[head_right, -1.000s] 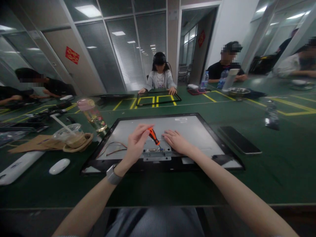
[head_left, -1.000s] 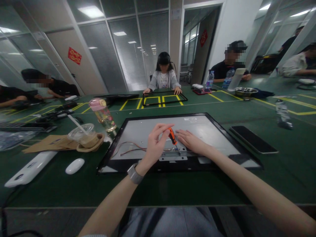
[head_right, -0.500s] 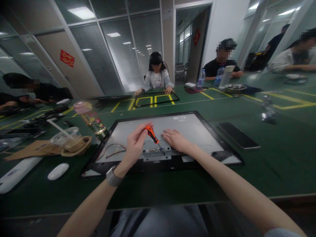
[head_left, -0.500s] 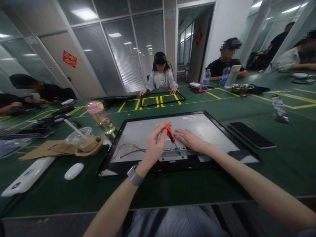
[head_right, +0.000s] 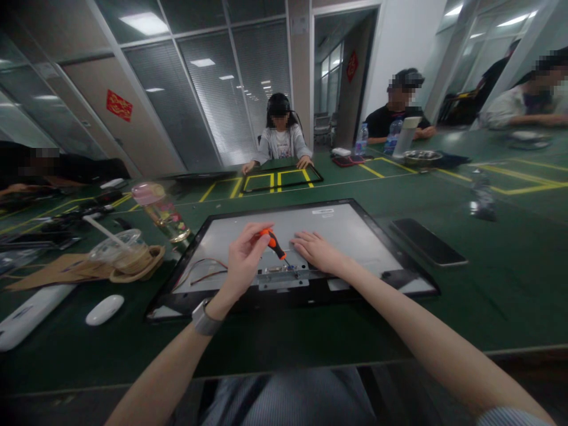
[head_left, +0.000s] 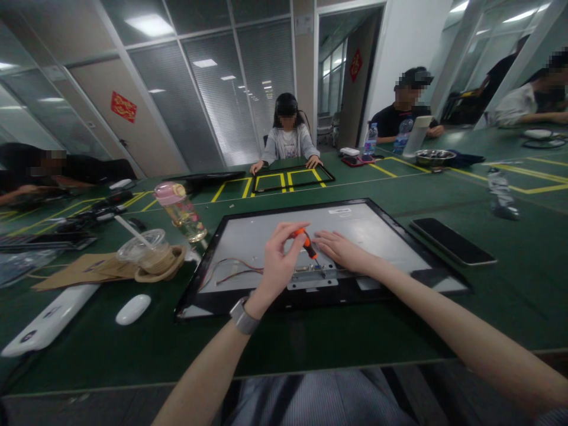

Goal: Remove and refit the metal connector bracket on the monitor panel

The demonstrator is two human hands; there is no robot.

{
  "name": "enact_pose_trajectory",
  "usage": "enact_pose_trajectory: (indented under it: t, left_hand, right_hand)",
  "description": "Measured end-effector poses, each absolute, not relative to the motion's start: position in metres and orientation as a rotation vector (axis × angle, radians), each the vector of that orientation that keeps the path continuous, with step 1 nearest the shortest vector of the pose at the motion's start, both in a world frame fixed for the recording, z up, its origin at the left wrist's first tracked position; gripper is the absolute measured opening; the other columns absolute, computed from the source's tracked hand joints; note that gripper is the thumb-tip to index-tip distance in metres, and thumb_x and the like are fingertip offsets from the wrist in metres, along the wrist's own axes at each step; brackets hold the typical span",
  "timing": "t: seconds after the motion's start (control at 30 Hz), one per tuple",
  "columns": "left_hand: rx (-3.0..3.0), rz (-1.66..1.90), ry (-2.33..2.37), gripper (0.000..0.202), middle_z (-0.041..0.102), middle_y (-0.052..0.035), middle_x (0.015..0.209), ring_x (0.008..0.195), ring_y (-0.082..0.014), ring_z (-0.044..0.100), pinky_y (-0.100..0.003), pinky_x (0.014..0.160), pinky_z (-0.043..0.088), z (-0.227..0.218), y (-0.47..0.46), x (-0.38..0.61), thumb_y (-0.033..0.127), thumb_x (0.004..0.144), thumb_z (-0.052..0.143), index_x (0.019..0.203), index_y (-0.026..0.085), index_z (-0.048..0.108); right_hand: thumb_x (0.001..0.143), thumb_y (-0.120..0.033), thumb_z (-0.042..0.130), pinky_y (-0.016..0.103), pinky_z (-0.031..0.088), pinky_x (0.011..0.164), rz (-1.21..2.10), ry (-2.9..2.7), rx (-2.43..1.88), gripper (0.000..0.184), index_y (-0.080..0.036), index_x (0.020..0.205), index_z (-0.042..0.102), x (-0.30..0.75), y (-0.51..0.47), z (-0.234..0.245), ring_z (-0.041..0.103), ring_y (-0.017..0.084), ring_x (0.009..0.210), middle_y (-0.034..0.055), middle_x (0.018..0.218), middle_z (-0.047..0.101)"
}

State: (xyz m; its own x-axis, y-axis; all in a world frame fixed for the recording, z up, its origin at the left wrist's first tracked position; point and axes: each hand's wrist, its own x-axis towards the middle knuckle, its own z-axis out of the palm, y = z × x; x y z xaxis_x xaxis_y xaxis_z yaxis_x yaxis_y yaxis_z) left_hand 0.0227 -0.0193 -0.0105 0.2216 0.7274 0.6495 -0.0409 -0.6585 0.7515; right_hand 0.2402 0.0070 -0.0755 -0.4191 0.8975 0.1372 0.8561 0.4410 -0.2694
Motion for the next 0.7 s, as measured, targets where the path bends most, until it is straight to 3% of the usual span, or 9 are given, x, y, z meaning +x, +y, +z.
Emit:
enact_pose_trajectory:
  t: [0.7]
  left_hand:
    - [1.792, 1.512, 0.628, 0.026, 0.068, -0.0059, 0.102, 0.096, -0.0191, 0.064, -0.034, 0.091, 0.050, -0.0091, -0.0158, 0.0209, 0.025, 0.095, 0.052, 0.110, 0.022, 0.074]
  right_hand:
    - [0.103, -0.043, 0.023, 0.057, 0.026, 0.117, 0.286, -2.356, -1.472, 0.055, -0.019, 0.138, 0.058, 0.2421, 0.0071, -0.0783, 0.039, 0.031, 0.144, 0.0145, 0.151, 0.050]
